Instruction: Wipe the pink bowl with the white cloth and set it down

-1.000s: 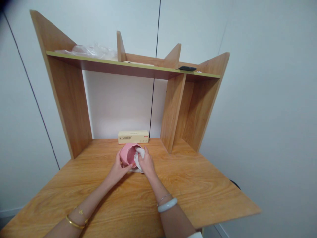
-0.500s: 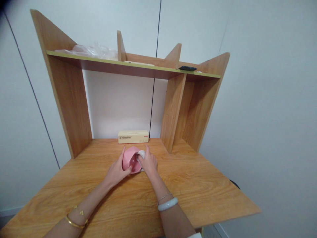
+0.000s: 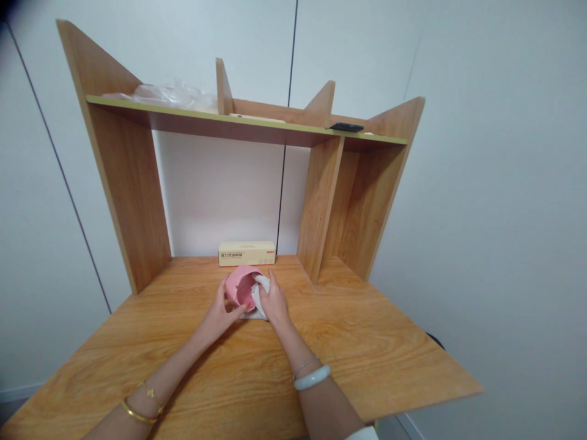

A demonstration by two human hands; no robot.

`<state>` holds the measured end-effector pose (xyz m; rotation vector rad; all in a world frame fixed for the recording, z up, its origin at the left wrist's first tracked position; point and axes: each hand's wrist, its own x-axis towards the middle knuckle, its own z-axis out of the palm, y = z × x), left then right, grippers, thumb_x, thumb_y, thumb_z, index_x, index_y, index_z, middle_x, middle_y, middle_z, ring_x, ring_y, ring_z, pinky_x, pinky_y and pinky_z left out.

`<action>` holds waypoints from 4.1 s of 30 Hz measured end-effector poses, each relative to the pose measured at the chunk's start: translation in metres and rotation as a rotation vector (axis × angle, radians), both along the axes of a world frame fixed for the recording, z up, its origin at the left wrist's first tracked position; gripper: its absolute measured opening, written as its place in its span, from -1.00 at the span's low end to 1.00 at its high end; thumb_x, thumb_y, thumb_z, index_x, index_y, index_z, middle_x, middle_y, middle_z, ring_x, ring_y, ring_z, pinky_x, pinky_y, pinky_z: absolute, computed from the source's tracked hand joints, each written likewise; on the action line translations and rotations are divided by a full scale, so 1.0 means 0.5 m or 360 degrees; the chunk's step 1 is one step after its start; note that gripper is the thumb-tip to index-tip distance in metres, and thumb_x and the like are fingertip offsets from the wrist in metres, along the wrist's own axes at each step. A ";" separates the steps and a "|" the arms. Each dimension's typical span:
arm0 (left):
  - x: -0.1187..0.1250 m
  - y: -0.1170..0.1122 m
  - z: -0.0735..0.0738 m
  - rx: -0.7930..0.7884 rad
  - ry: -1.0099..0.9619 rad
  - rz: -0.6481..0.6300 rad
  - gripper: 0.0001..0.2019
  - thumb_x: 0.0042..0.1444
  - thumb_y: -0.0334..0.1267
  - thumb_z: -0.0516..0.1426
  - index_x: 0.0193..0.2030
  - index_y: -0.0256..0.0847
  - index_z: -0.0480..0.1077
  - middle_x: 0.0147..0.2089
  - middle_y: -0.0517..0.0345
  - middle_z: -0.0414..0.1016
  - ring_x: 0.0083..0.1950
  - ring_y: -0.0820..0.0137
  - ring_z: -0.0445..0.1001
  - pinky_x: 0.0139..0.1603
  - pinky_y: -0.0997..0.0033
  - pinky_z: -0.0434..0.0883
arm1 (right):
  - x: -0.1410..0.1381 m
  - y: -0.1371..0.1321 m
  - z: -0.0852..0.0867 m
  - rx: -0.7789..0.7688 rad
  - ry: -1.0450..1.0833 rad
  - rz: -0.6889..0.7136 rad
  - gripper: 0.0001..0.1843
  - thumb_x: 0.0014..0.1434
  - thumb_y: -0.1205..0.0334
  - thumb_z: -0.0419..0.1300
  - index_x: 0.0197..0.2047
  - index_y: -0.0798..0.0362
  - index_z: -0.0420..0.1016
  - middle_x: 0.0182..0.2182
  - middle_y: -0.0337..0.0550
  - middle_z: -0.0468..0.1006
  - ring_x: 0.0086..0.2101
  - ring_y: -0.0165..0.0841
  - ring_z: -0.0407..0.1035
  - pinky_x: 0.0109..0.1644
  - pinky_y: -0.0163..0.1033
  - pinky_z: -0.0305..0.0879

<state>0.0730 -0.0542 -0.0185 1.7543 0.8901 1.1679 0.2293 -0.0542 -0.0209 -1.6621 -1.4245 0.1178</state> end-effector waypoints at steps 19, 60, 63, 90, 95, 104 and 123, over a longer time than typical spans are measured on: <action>-0.012 -0.044 0.056 0.0249 0.0706 0.0276 -0.13 -0.09 -0.26 0.14 0.33 -0.21 -0.24 0.10 -0.08 0.34 0.04 0.10 0.38 -0.02 0.21 0.31 | -0.003 -0.024 0.042 -0.0392 -0.0392 -0.0228 -0.29 0.10 0.05 0.06 0.26 0.11 -0.04 -0.22 0.03 0.54 -0.18 -0.18 0.41 -0.20 -0.24 0.20; -0.016 -0.026 0.041 0.0190 0.0502 0.0179 -0.21 -0.04 -0.18 0.12 0.31 -0.28 -0.14 0.06 -0.11 0.37 0.00 0.18 0.40 0.00 0.24 0.31 | 0.004 -0.016 0.033 -0.0320 -0.0318 -0.0102 -0.35 0.11 0.17 0.06 0.25 0.10 0.01 -0.18 0.01 0.53 -0.15 -0.20 0.40 -0.14 -0.24 0.22; -0.014 -0.016 0.030 0.0190 0.0307 0.0170 -0.22 0.00 -0.13 0.11 0.31 -0.25 -0.17 0.19 -0.12 0.21 0.13 0.20 0.28 0.11 0.24 0.23 | 0.005 -0.011 0.026 -0.0264 -0.0186 -0.0058 -0.37 0.11 0.22 0.06 0.24 0.11 0.04 -0.14 0.01 0.51 -0.12 -0.22 0.38 -0.11 -0.25 0.23; -0.011 -0.030 0.047 0.0185 0.0393 0.0232 -0.28 -0.12 -0.26 0.16 0.22 -0.27 0.02 -0.02 -0.08 0.42 -0.10 0.20 0.45 -0.11 0.27 0.38 | -0.015 -0.026 0.049 -0.0354 -0.0274 -0.0370 -0.24 0.07 0.06 0.11 0.27 0.10 -0.07 -0.27 0.04 0.54 -0.23 -0.15 0.43 -0.22 -0.21 0.24; -0.014 -0.036 0.052 0.0169 0.0524 0.0255 -0.26 -0.14 -0.28 0.16 0.24 -0.24 0.01 -0.07 -0.05 0.46 -0.12 0.17 0.46 -0.14 0.29 0.38 | -0.011 -0.039 0.059 -0.0331 -0.0522 -0.0353 -0.26 0.12 0.03 0.04 0.29 0.05 -0.15 -0.34 -0.03 0.55 -0.26 -0.16 0.44 -0.25 -0.22 0.21; -0.016 -0.041 0.057 0.0196 0.0662 0.0216 -0.22 -0.09 -0.21 0.14 0.28 -0.26 -0.08 -0.04 -0.10 0.44 -0.10 0.13 0.45 -0.12 0.24 0.36 | 0.001 -0.024 0.045 -0.0346 -0.0365 -0.0172 -0.34 0.11 0.05 0.06 0.24 0.07 0.02 -0.22 0.00 0.54 -0.19 -0.19 0.41 -0.20 -0.24 0.21; -0.007 -0.020 0.027 0.0164 0.0182 0.0152 -0.19 -0.03 -0.16 0.14 0.29 -0.25 -0.19 0.19 -0.10 0.20 0.12 0.21 0.30 0.10 0.23 0.25 | -0.009 -0.006 0.014 -0.0100 0.0197 -0.0036 -0.39 0.09 0.21 0.03 0.21 0.16 0.05 -0.07 0.01 0.46 -0.09 -0.29 0.36 -0.09 -0.26 0.26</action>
